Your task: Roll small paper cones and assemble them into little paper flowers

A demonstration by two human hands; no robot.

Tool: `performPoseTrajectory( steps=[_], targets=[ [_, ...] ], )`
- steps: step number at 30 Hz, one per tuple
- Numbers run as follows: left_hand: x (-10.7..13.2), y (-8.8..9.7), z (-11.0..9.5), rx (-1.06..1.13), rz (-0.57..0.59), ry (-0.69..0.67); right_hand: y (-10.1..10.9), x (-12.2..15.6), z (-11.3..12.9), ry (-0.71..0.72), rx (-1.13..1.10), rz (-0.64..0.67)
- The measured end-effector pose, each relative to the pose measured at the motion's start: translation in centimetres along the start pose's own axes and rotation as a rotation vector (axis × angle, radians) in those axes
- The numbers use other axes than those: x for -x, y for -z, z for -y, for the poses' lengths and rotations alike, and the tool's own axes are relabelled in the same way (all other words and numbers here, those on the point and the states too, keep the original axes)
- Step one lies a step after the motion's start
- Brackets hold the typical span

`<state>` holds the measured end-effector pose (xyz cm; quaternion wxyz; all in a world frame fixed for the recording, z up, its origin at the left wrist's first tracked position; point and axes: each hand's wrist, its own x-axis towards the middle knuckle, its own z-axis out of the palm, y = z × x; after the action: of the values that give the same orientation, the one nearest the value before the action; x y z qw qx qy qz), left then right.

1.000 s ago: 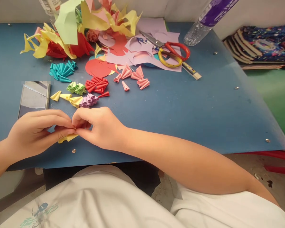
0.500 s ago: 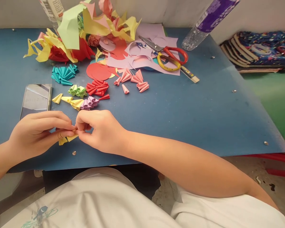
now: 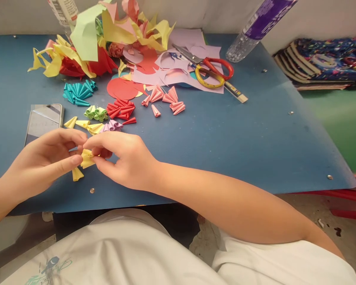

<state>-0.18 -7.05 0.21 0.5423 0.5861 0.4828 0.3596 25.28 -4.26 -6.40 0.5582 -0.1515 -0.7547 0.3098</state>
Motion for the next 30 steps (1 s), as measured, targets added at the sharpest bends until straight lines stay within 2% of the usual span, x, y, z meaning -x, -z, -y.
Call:
performPoseTrajectory(
  steps=[3, 8, 13, 17, 20, 30],
  targets=[
    [-0.1, -0.3, -0.2, 0.147, 0.001, 0.087, -0.2, 0.1, -0.3, 0.087, 0.028, -0.045],
    [-0.1, -0.2, -0.2, 0.285, 0.064, 0.204, -0.4, 0.1, -0.6, 0.101, 0.039, -0.053],
    [0.4, 0.0, -0.1, 0.281, 0.161, 0.176, -0.5, 0.2, -0.9, 0.149, 0.074, -0.071],
    [0.5, 0.2, 0.1, 0.238, 0.128, 0.174, -0.5, 0.3, -0.5, 0.143, 0.139, -0.082],
    [0.3, 0.0, 0.0, 0.184, 0.109, 0.242, -0.5, 0.2, -0.2, 0.19, 0.187, -0.104],
    [0.2, -1.4, -2.9, 0.131, 0.052, 0.396, 0.1, -0.6, 0.0, 0.296, 0.161, 0.006]
  ],
)
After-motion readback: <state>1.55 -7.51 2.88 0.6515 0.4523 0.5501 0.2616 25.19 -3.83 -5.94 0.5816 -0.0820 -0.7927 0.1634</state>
